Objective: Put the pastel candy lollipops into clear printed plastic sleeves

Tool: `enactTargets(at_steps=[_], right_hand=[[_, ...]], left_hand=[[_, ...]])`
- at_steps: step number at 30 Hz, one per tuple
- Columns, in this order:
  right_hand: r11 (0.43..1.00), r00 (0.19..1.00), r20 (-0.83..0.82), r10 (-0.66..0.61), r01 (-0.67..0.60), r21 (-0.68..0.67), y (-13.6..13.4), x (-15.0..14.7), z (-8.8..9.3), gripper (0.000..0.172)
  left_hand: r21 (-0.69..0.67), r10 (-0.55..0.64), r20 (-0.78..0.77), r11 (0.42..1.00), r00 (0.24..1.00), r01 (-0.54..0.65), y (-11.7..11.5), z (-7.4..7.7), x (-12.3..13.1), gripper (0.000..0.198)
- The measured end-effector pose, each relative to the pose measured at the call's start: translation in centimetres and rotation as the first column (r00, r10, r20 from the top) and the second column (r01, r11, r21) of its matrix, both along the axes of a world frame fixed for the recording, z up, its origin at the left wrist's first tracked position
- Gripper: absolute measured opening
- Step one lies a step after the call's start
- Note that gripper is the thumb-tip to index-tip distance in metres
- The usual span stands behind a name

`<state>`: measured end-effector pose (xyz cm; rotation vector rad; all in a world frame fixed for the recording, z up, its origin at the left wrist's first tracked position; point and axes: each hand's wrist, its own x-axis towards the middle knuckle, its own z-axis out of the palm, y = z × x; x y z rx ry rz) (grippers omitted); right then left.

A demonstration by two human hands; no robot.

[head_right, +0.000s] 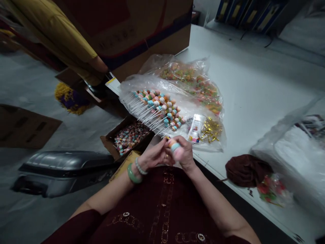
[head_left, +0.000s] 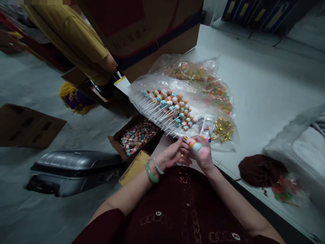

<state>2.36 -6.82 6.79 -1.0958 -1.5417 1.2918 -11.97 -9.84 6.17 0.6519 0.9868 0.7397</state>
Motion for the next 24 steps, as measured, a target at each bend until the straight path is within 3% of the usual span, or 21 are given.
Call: enactTargets(at_steps=[2, 3, 5, 7, 8, 10, 11, 12, 14, 16, 17, 19, 21, 23, 24], right_hand=[[0.992, 0.987, 0.148, 0.06, -0.076, 0.102, -0.3, 0.6, -0.8, 0.021], [0.989, 0.977, 0.179, 0.12, -0.133, 0.061, -0.2, 0.9, -1.1, 0.021], [0.968, 0.968, 0.118, 0.221, -0.203, -0.148, 0.0, 1.2, -1.5, 0.021], [0.875, 0.954, -0.013, 0.299, -0.279, -0.397, 0.1, 1.0, -1.9, 0.022], [0.805, 0.941, -0.082, 0.33, -0.325, -0.496, 0.1, 0.7, -2.0, 0.024], [0.696, 0.915, -0.167, 0.367, -0.389, -0.603, -0.1, 0.0, -2.4, 0.029], [0.682, 0.914, -0.16, 0.373, -0.387, -0.62, -0.3, -0.4, -2.5, 0.029], [0.719, 0.922, -0.098, 0.376, -0.357, -0.596, -0.5, -0.8, -2.6, 0.027], [0.875, 0.926, 0.15, 0.346, -0.262, -0.406, -0.5, -1.0, -2.8, 0.022], [0.971, 0.894, 0.39, 0.22, -0.164, -0.173, 0.1, -0.3, -2.9, 0.022], [0.993, 0.865, 0.488, 0.116, -0.086, -0.083, 0.7, 0.5, -3.0, 0.023], [0.991, 0.742, 0.658, -0.13, 0.127, 0.052, 2.2, 2.4, -3.4, 0.025], [0.938, 0.54, 0.78, -0.317, 0.301, 0.173, 3.9, 4.3, -4.0, 0.024], [0.908, 0.405, 0.844, -0.351, 0.369, 0.201, 5.4, 5.8, -4.8, 0.028], [0.903, 0.374, 0.862, -0.342, 0.386, 0.19, 5.9, 6.2, -5.2, 0.033]], left_hand=[[-0.108, -0.269, 0.213, 0.949, 0.939, 0.297, 0.1, -0.4, -1.4, 0.076], [-0.1, -0.33, 0.213, 0.929, 0.92, 0.356, 0.0, -0.4, -2.0, 0.074], [0.002, -0.35, 0.01, 0.937, 0.937, 0.35, -0.1, -0.3, -2.9, 0.058], [0.217, -0.267, -0.341, 0.91, 0.901, 0.352, -0.4, 0.1, -3.5, 0.041], [0.319, -0.186, -0.517, 0.864, 0.835, 0.39, -0.6, 0.4, -3.7, 0.035], [0.398, -0.018, -0.779, 0.759, 0.627, 0.515, -1.0, 0.9, -4.0, 0.025], [0.378, 0.033, -0.854, 0.725, 0.519, 0.576, -1.3, 1.0, -4.3, 0.022], [0.33, 0.048, -0.905, 0.707, 0.423, 0.625, -1.6, 1.0, -4.7, 0.021], [0.21, 0.016, -0.96, 0.702, 0.281, 0.68, -2.3, 0.7, -6.1, 0.022], [0.09, -0.016, -0.987, 0.768, 0.16, 0.635, -2.9, 0.1, -8.3, 0.026], [0.025, -0.01, -0.998, 0.844, 0.062, 0.536, -3.1, -0.3, -9.6, 0.032], [-0.032, 0.018, -0.985, 0.956, -0.169, 0.292, -3.3, -1.1, -12.1, 0.045], [0.001, 0.073, -0.923, 0.982, -0.377, 0.188, -3.4, -1.7, -13.7, 0.061], [0.05, 0.15, -0.885, 0.972, -0.44, 0.23, -3.2, -2.0, -13.8, 0.063], [0.076, 0.194, -0.889, 0.956, -0.414, 0.284, -3.0, -2.2, -13.3, 0.059]])
